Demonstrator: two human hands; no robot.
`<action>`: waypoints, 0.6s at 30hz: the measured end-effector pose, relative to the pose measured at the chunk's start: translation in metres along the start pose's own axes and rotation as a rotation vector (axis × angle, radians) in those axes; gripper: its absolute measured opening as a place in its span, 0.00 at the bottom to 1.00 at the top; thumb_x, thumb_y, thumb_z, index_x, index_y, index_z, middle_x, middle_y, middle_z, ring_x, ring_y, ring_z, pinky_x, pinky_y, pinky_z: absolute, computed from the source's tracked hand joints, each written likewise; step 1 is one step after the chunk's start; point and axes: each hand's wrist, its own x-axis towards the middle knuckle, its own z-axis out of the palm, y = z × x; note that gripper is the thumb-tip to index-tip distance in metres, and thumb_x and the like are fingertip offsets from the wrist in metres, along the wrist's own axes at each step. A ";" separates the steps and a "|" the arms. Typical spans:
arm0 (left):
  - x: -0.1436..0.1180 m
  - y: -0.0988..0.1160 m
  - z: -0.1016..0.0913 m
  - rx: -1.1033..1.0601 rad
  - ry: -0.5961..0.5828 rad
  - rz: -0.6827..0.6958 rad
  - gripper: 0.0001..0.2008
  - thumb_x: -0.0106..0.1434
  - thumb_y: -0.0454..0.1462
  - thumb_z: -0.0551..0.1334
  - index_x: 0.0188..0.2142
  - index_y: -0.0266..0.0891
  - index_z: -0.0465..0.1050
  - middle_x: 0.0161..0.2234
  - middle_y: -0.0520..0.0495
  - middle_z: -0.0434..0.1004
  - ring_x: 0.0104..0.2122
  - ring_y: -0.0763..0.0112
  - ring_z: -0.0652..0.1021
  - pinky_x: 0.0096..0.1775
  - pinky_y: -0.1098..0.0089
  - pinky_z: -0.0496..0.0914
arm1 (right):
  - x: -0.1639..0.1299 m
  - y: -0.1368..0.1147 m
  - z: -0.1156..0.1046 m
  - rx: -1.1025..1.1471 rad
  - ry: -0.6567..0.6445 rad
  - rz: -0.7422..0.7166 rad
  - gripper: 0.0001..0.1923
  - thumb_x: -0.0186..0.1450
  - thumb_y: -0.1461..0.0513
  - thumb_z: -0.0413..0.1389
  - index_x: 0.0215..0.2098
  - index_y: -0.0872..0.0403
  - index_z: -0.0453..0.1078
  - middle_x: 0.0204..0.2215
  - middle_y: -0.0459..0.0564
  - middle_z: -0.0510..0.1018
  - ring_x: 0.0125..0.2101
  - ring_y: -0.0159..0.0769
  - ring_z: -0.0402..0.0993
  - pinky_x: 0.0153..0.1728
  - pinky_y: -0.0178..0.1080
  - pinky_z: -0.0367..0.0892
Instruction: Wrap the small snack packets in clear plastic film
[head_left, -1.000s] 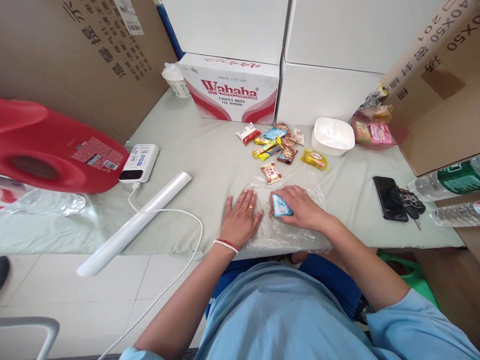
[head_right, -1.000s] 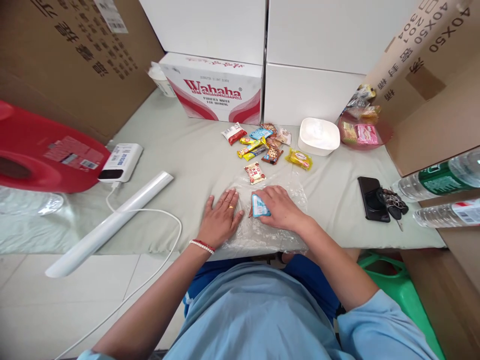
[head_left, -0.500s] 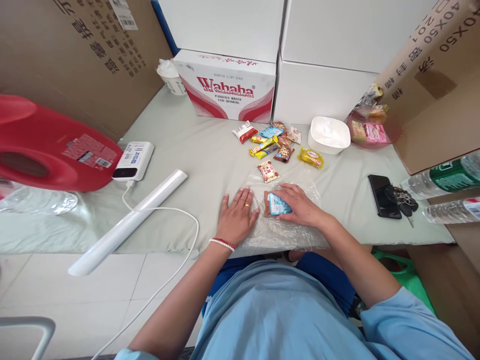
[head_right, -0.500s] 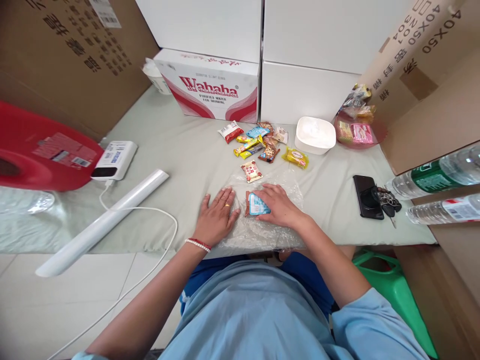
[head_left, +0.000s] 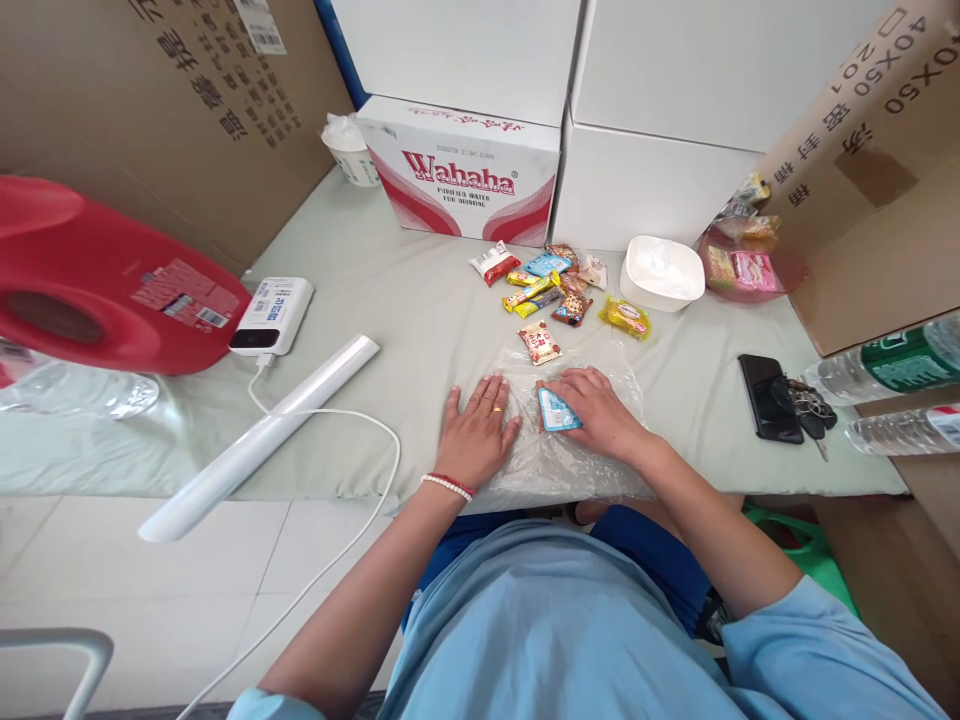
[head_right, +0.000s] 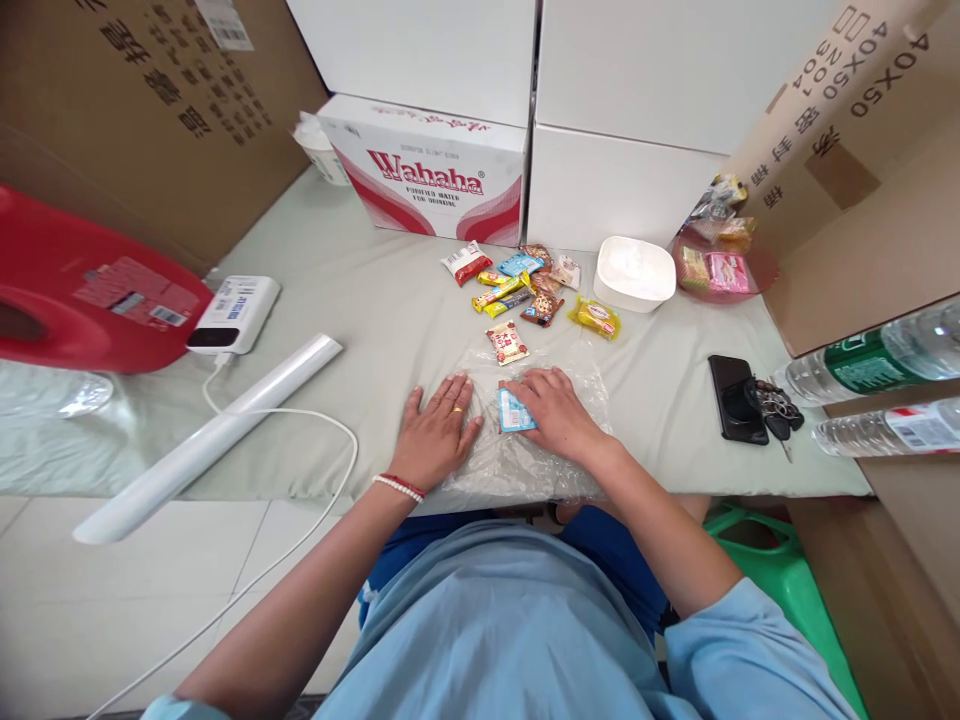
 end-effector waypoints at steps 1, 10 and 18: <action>0.000 0.000 0.000 -0.002 -0.002 -0.001 0.30 0.76 0.47 0.47 0.72 0.37 0.56 0.72 0.37 0.56 0.72 0.54 0.60 0.70 0.39 0.48 | -0.001 0.002 -0.001 -0.002 0.002 -0.011 0.35 0.68 0.56 0.63 0.70 0.51 0.61 0.59 0.61 0.73 0.65 0.54 0.61 0.68 0.61 0.50; -0.001 -0.005 -0.004 -0.058 -0.002 -0.005 0.30 0.76 0.47 0.46 0.73 0.39 0.54 0.72 0.37 0.57 0.71 0.54 0.61 0.70 0.41 0.49 | -0.006 0.000 0.007 -0.003 -0.092 0.010 0.48 0.64 0.40 0.62 0.74 0.49 0.53 0.70 0.62 0.61 0.72 0.59 0.47 0.69 0.71 0.39; -0.015 -0.017 -0.017 -0.145 0.136 0.033 0.28 0.74 0.41 0.51 0.72 0.42 0.56 0.73 0.37 0.56 0.73 0.54 0.56 0.70 0.44 0.48 | -0.039 0.004 -0.033 0.201 0.135 0.021 0.39 0.71 0.44 0.55 0.74 0.49 0.53 0.67 0.61 0.65 0.69 0.54 0.58 0.69 0.63 0.53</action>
